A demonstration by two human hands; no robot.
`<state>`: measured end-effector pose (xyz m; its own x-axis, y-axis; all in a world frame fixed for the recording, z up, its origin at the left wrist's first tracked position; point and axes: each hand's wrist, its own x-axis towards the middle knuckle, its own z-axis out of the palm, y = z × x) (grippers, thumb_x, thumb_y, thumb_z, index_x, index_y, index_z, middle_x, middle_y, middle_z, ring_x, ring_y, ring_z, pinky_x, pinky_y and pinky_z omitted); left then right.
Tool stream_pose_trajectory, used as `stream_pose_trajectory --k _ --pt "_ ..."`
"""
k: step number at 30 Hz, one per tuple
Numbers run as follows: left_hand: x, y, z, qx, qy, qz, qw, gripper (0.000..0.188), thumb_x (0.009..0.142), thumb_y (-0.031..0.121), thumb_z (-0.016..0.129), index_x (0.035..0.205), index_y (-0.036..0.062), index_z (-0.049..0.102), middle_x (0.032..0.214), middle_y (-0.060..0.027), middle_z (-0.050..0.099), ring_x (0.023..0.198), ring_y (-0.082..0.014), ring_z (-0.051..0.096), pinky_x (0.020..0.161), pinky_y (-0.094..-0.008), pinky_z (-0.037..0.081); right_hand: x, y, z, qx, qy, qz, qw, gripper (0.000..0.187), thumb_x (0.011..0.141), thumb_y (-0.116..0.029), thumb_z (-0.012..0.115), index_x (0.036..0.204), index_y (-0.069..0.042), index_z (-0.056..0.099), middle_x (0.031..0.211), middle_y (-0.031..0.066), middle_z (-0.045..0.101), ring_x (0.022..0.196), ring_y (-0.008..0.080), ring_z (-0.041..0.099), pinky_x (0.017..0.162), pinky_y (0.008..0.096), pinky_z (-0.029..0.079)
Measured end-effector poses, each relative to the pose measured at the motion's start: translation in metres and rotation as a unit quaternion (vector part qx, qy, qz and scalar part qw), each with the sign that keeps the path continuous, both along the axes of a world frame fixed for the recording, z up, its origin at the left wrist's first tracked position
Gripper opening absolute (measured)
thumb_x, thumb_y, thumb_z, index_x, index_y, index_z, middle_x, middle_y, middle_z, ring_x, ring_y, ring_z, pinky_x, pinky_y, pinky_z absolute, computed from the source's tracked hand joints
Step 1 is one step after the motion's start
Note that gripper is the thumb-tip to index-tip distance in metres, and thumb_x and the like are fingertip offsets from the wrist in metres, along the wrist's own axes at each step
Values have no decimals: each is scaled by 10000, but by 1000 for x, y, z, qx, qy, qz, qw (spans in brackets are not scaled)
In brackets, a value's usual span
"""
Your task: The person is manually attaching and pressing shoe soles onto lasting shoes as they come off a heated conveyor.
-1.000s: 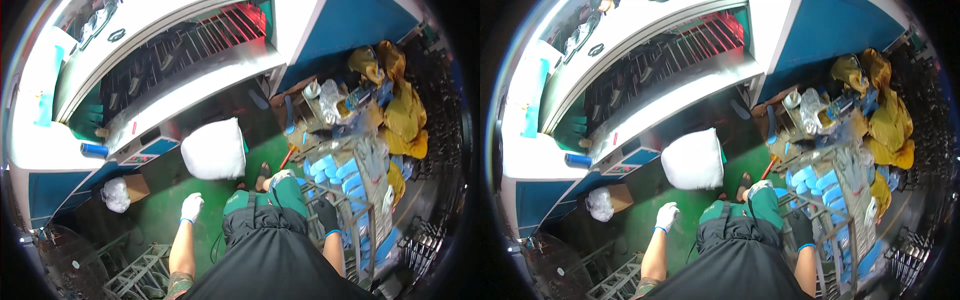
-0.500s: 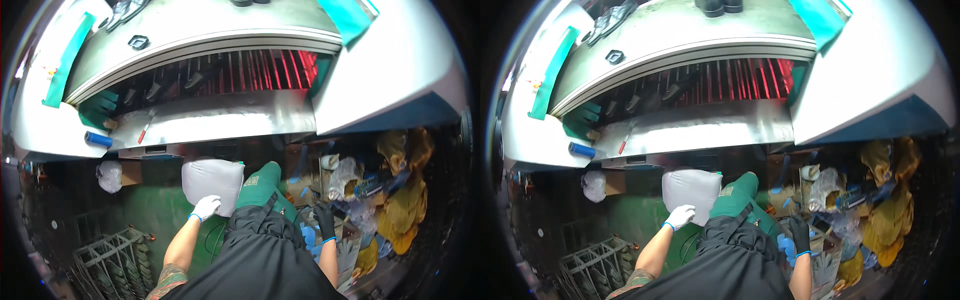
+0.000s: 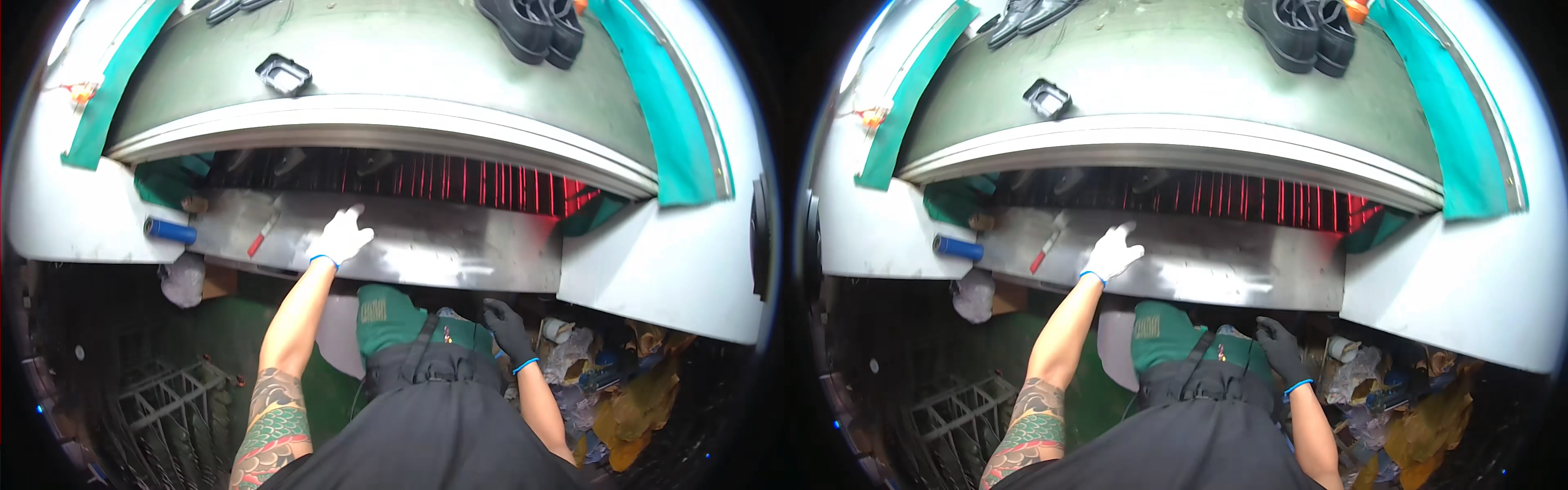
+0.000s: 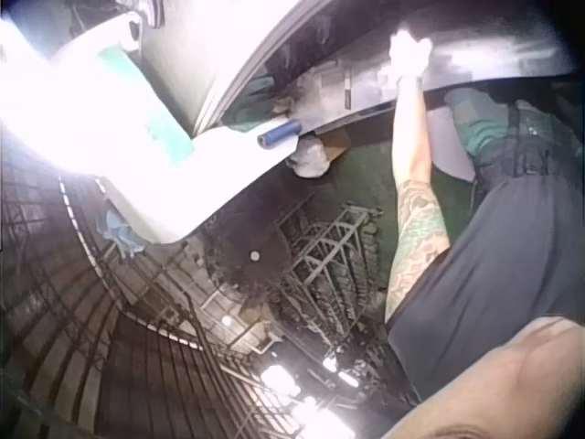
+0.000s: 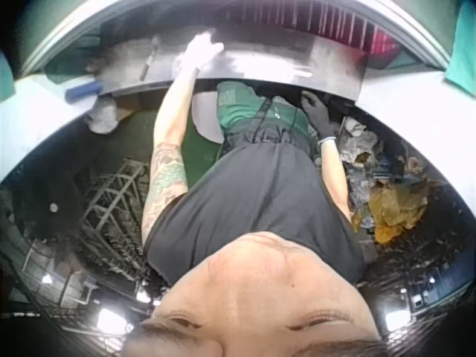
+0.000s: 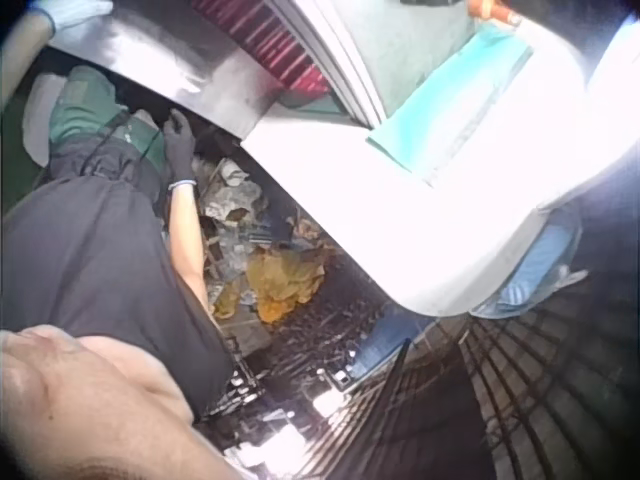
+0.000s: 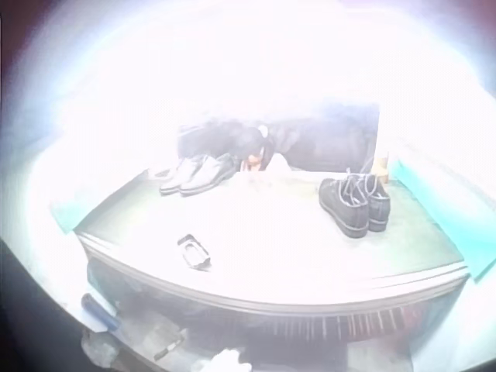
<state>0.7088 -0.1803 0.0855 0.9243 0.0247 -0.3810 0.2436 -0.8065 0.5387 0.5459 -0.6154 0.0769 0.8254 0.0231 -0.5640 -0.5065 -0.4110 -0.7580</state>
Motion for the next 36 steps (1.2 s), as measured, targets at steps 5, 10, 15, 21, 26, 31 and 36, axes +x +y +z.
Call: stream_pose_trajectory --k 5,10,15,21,26,31,36 --pt "129 17 -68 55 -43 -57 996 633 793 327 707 1358 55 618 1378 -288 601 1274 -433 604 1052 -500 521 113 91 -38 -162 -174 200 951 605 930 -210 664 1497 -56 515 1514 249 520 1421 404 492 1173 463 420" --pt "176 24 -82 23 34 -222 974 422 805 350 690 1128 82 728 1130 -172 734 1031 -363 657 939 -452 515 193 136 -138 -290 -249 293 876 679 922 -319 696 1514 -66 482 1601 213 423 1490 442 366 1231 534 309" --pt "176 34 -97 18 20 -118 993 741 680 361 794 1326 38 629 1155 -259 707 1093 -418 686 985 -458 529 208 168 -119 -295 -263 204 896 668 870 -309 724 1469 -82 534 1470 185 546 1395 403 473 1189 493 378" --pt "174 60 -104 -428 50 29 902 733 745 143 742 1451 46 570 1093 -78 716 889 -183 712 814 -359 595 204 165 -145 -409 -425 212 779 601 880 -287 712 1418 -62 570 1421 201 580 1333 407 521 1124 503 436" --pt "89 97 -80 -542 64 118 829 827 751 107 712 1536 -9 483 1198 -115 700 912 -174 699 753 -291 585 218 149 -150 -406 -394 225 793 518 913 -282 693 1368 -48 612 1350 211 621 1206 397 589 1017 520 492" --pt "-3 140 -92 -257 -130 5 958 827 689 246 830 1451 26 594 1202 -183 711 1053 -355 696 968 -408 564 306 139 -207 -363 -460 148 797 546 942 -273 671 1425 -34 586 1323 204 652 1190 388 629 1020 487 506" --pt "-50 121 -96 -37 -226 -38 973 823 649 379 906 1336 2 656 1205 -220 702 1042 -401 663 964 -487 512 461 209 -199 -592 -456 278 603 536 957 -198 655 1459 -35 563 1394 194 629 1251 355 625 1050 465 507"
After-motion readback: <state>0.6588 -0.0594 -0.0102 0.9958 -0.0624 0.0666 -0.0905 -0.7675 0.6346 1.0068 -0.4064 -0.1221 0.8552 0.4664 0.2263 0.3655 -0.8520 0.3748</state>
